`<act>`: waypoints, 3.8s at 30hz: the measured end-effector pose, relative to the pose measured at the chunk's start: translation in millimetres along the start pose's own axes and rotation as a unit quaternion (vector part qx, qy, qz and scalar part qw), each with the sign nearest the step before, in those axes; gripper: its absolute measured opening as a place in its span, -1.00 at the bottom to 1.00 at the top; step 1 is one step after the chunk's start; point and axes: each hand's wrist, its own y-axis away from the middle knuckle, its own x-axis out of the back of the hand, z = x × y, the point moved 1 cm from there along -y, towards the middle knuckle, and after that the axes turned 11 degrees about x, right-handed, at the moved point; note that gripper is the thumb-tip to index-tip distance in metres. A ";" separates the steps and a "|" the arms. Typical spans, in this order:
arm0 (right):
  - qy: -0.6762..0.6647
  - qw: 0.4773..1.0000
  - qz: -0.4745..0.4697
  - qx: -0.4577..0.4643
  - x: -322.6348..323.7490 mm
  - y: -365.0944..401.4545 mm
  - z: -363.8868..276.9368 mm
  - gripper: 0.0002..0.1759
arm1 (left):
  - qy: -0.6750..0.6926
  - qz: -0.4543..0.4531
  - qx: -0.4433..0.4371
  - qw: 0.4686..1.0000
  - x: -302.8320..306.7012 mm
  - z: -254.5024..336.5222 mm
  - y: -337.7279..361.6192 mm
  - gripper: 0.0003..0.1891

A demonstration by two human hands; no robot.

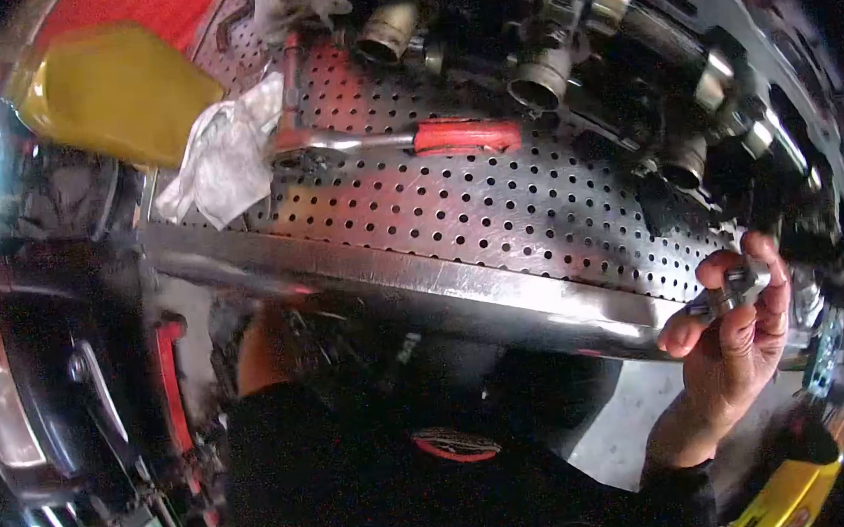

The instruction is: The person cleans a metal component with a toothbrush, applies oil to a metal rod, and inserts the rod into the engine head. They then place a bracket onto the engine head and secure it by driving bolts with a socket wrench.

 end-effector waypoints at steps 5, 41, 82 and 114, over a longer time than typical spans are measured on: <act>0.059 0.996 0.041 -0.051 -24.1 31.1 0.9 -0.45 | 0.033 0.064 -0.021 0.997 -17.8 35.4 -5.4 -0.58; 0.373 0.834 -0.020 0.405 -174.1 93.9 42.8 -0.57 | 0.707 0.294 -0.460 0.450 235.1 36.2 399.1 -0.86; -0.236 0.969 -0.041 0.053 -154.0 107.1 36.7 -0.46 | 0.385 0.204 -0.681 0.588 290.3 8.0 399.5 -0.73; -0.162 0.979 0.103 -0.066 -105.2 136.5 69.5 -0.55 | 0.257 0.465 -0.270 0.803 390.6 -180.3 306.6 -0.53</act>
